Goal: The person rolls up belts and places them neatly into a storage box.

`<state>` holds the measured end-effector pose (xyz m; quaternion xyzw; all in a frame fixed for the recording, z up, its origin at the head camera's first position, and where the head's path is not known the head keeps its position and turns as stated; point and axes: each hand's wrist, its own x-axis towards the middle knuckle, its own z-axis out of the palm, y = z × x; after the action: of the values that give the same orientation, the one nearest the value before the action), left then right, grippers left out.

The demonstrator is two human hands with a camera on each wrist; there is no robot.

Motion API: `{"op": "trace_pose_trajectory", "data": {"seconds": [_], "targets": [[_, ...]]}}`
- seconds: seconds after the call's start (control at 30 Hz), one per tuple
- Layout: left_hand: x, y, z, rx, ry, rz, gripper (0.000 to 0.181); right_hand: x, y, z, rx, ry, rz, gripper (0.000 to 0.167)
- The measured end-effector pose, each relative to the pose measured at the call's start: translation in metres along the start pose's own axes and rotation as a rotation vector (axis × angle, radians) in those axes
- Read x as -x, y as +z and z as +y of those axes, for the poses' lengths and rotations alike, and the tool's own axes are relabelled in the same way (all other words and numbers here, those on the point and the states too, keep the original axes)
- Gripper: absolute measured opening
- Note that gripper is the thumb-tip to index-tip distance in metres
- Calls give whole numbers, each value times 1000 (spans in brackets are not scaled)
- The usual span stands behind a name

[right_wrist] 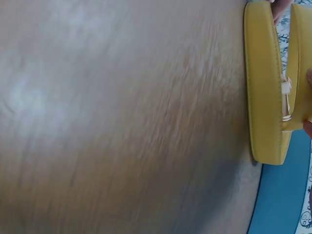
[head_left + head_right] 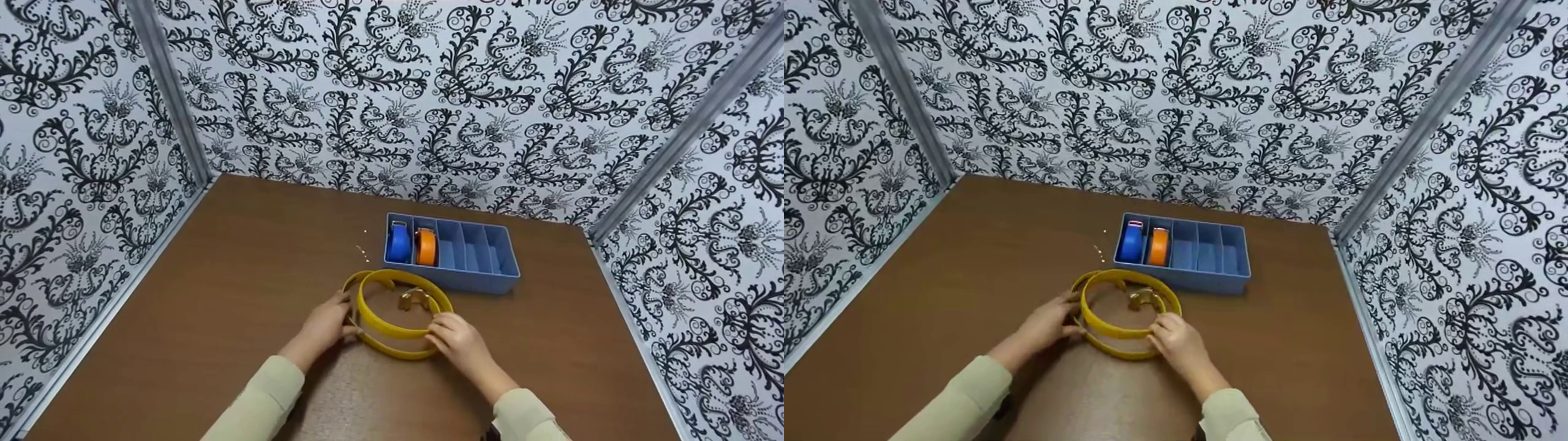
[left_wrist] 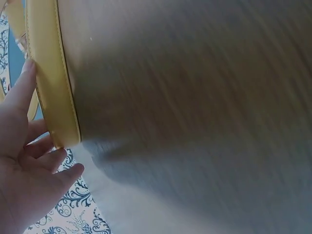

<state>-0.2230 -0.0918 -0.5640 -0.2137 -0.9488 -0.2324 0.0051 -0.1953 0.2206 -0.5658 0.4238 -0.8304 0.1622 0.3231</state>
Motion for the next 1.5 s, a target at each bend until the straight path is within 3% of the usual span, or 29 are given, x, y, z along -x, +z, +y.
{"op": "trace_pose_trajectory", "data": {"seconds": [0.23,0.33,0.5,0.73,0.93,1.03,1.2,1.37,1.5], "targets": [[2,1,2,19,11,1,35,9,5,6,18,99,-177,14],[2,2,2,2,2,10,39,13,3,3,55,170,-196,16],[5,2,2,-100,0,63,39,13,-3,-7,153,286,-249,22],[9,-2,-3,-179,0,120,41,16,-13,-16,316,391,-290,33],[10,-5,-6,-219,-23,162,34,15,-23,-13,323,491,-329,35],[10,-6,-5,-228,-45,165,32,15,-27,-8,247,482,-337,28],[11,-7,-5,-192,-67,156,29,19,-37,16,132,363,-385,13],[11,-6,-7,-188,-99,144,29,20,-46,41,129,241,-447,13],[11,-6,-6,-171,-109,139,31,23,-50,50,132,202,-443,9]]}}
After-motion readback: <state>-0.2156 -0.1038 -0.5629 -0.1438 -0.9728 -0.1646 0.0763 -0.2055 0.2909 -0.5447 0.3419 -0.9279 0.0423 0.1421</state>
